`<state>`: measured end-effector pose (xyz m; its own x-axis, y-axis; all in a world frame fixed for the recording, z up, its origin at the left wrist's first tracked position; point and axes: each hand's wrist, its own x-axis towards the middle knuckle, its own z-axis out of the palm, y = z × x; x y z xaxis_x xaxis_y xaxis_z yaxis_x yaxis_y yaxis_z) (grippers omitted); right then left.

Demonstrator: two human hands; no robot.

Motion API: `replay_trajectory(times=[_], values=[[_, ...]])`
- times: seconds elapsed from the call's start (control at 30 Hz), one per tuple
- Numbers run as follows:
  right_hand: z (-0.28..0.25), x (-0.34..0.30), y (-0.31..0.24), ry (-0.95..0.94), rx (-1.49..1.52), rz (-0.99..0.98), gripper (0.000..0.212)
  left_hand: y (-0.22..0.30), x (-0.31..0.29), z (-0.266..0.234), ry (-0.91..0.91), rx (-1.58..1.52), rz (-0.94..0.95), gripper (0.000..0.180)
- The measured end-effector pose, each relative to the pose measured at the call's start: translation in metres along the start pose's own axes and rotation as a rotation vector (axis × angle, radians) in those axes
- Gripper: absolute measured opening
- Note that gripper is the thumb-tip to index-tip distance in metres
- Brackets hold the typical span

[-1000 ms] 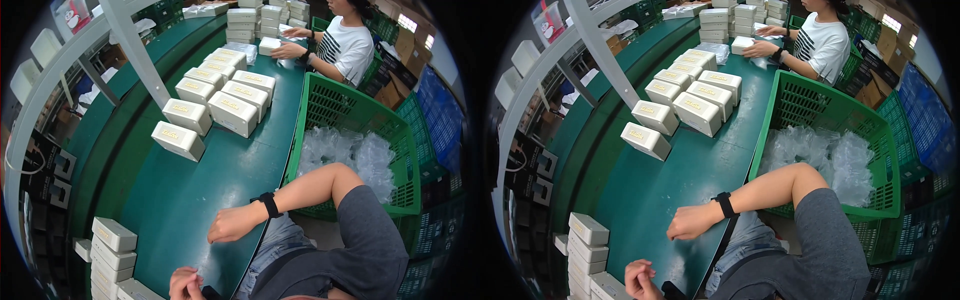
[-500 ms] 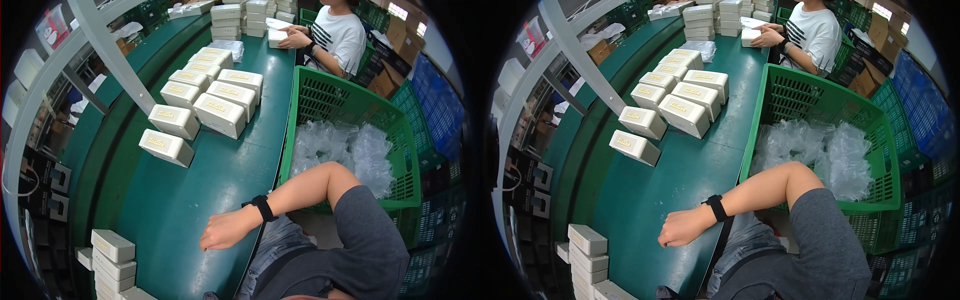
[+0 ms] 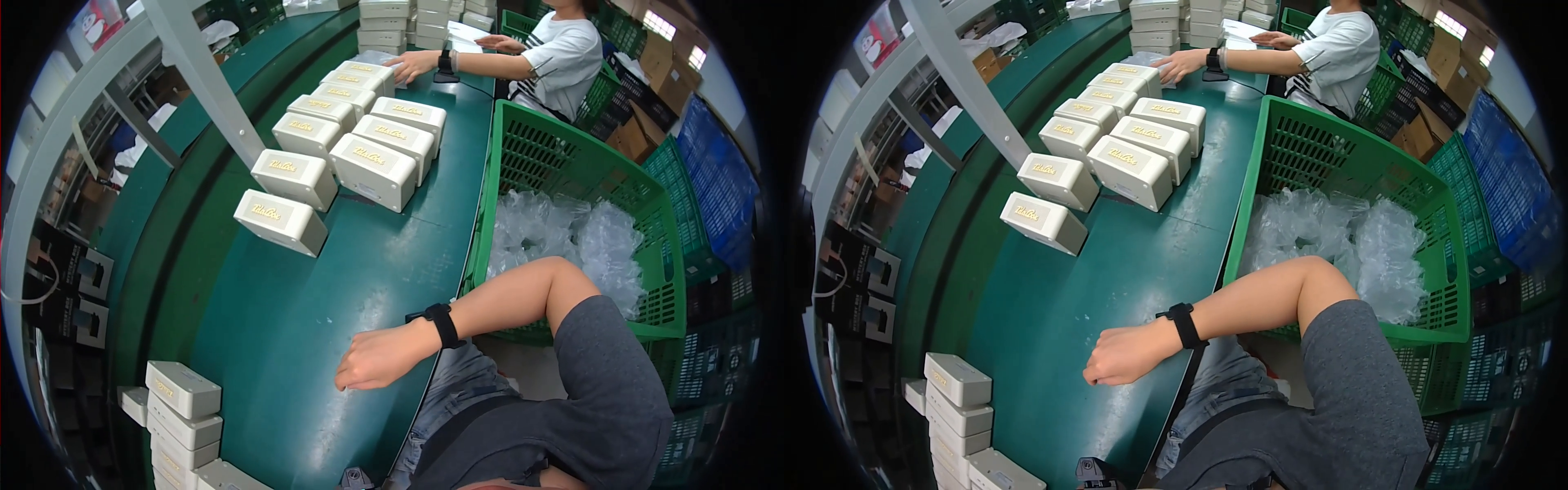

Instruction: The person picks up a speaker from the conveyor belt, turns it over to inspect it, and presses the buttons before placing it back on the belt and repeating the process with others.

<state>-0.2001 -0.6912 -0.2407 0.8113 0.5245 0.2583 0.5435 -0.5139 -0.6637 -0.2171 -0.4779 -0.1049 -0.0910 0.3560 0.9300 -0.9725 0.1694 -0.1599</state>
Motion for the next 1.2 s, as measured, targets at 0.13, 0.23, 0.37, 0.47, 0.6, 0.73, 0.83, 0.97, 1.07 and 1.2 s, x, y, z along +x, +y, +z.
replay_trajectory(times=[0.13,0.23,0.37,0.47,0.6,0.73,0.83,0.97,1.07,1.2], values=[[-0.004,0.001,0.002,-0.055,-0.026,0.034,0.016,0.0,-0.003,-0.017,0.112,-0.025,0.141,0.039],[-0.005,0.002,0.002,-0.112,-0.05,0.067,0.016,0.007,-0.014,-0.028,0.195,-0.032,0.215,0.041],[-0.006,0.003,0.005,-0.101,-0.053,0.065,0.016,-0.003,-0.013,-0.017,0.074,0.002,0.108,0.042],[-0.003,0.001,0.006,-0.102,-0.062,0.068,0.016,-0.007,-0.013,-0.016,0.024,0.027,0.067,0.044],[-0.001,0.0,0.006,-0.129,-0.071,0.069,0.017,-0.01,-0.014,-0.015,-0.015,0.049,0.04,0.046],[0.0,0.001,0.007,-0.131,-0.08,0.053,0.016,-0.011,-0.017,-0.014,-0.045,0.077,0.035,0.048],[-0.003,-0.001,0.006,-0.141,-0.086,0.066,0.016,-0.012,-0.018,-0.013,-0.059,0.096,0.042,0.05],[-0.003,0.0,0.005,-0.149,-0.092,0.073,0.015,-0.015,-0.018,-0.011,-0.08,0.117,0.064,0.052],[-0.003,0.0,0.005,-0.147,-0.096,0.071,0.015,-0.019,-0.016,-0.01,-0.101,0.14,0.103,0.053],[-0.002,-0.001,0.005,-0.142,-0.097,0.064,0.016,-0.028,-0.008,-0.006,-0.228,0.181,0.168,0.054]])
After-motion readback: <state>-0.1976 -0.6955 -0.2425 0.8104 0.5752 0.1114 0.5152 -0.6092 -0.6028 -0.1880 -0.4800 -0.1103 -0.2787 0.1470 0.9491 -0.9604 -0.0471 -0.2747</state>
